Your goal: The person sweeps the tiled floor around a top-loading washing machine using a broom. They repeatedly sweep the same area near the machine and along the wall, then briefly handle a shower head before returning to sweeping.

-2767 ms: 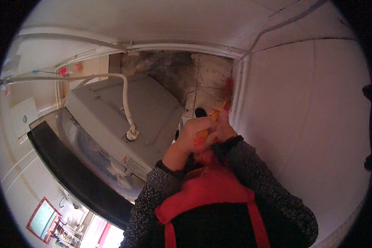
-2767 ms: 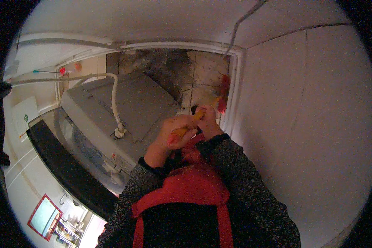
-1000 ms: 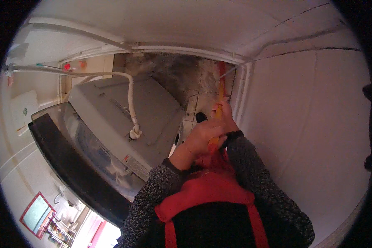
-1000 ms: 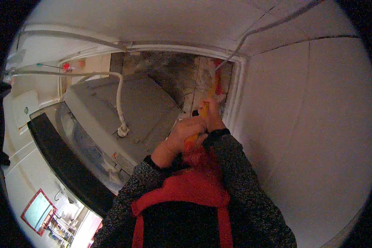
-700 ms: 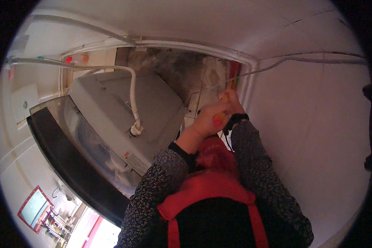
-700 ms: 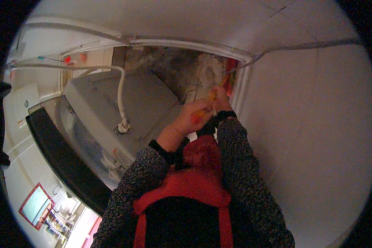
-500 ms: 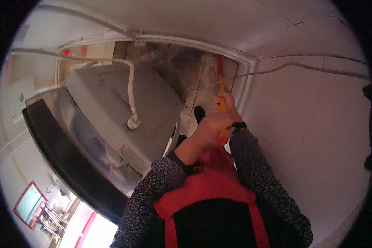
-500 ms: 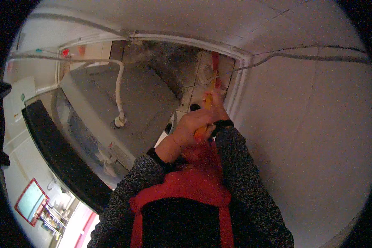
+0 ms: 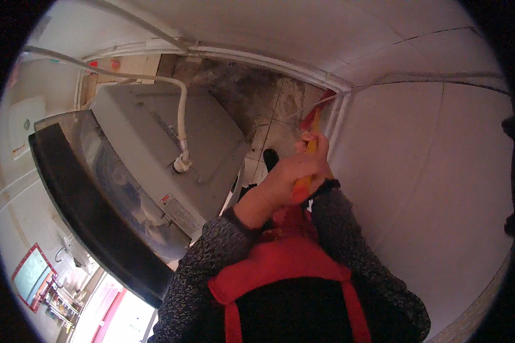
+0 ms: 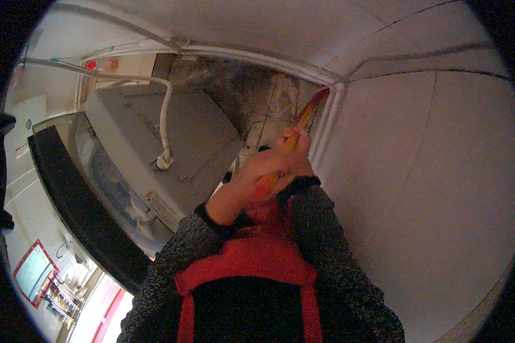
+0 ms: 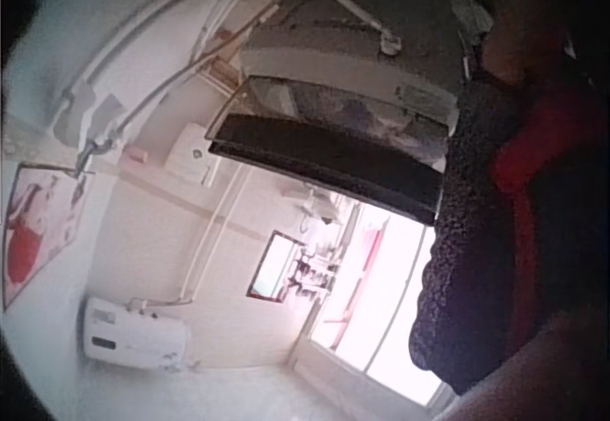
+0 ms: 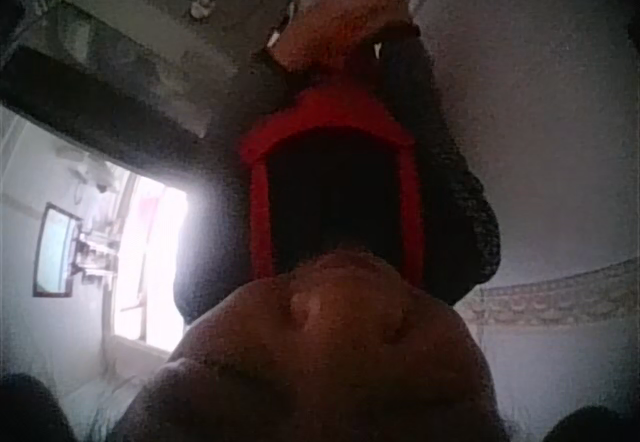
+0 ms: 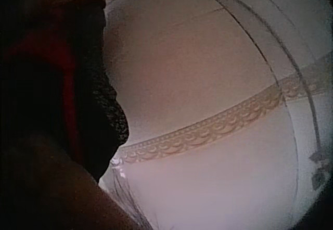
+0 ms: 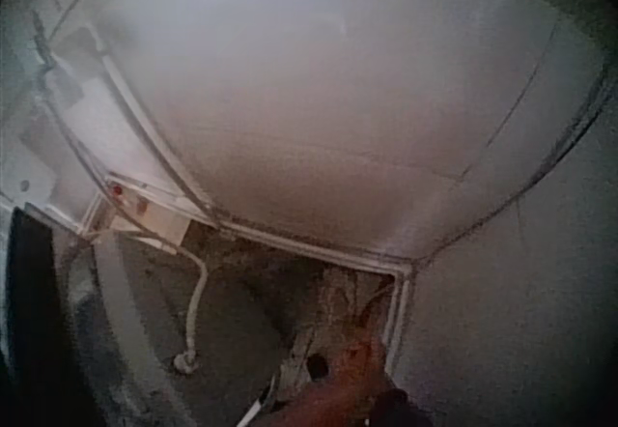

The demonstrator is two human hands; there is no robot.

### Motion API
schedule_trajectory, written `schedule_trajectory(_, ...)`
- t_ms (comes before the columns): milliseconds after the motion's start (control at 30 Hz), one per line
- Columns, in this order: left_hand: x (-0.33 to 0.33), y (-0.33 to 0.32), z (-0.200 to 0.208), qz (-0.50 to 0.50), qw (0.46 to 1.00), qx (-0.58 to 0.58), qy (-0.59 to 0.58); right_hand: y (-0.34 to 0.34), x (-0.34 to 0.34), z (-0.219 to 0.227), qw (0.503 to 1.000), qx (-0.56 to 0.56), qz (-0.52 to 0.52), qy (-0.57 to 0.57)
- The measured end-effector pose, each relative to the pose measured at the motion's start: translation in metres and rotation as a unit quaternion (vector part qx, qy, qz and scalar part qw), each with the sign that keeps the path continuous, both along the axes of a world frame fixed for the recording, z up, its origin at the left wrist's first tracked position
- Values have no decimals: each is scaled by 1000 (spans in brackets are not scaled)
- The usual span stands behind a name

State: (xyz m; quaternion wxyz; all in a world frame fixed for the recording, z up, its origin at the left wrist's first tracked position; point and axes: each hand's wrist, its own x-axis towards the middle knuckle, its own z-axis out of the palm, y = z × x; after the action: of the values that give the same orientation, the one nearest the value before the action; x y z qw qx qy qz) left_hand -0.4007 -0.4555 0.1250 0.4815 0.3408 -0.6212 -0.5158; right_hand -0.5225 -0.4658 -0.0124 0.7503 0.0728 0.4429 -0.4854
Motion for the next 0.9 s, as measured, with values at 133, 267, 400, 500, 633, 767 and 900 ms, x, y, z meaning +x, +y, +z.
schedule_trajectory(133, -12, 19, -30, 66, 991, 73, -95, 10, -19, -45, 988, -6, 123, 90)
schedule_trajectory(267, -7, 35, -33, 57, 987, 75, -134, 12, -21, -57, 989, -35, 136, 41)
schedule_trajectory(400, 2, 38, -27, 88, 991, 22, -99, 12, -24, -57, 980, 65, 179, 59)
schedule_trajectory(500, 5, 32, -32, 61, 986, 131, -83, 12, -25, -68, 935, -134, 233, 232)
schedule_trajectory(633, 13, 35, -36, 178, 969, 113, -133, 9, -4, -87, 744, -377, 305, 459)
schedule_trajectory(767, 19, 41, -21, 176, 960, 42, -216, -9, 30, -79, 918, -156, 350, 108)
schedule_trajectory(900, 23, 37, -2, 186, 960, -7, -207, -18, 52, -44, 943, -49, 297, -140)
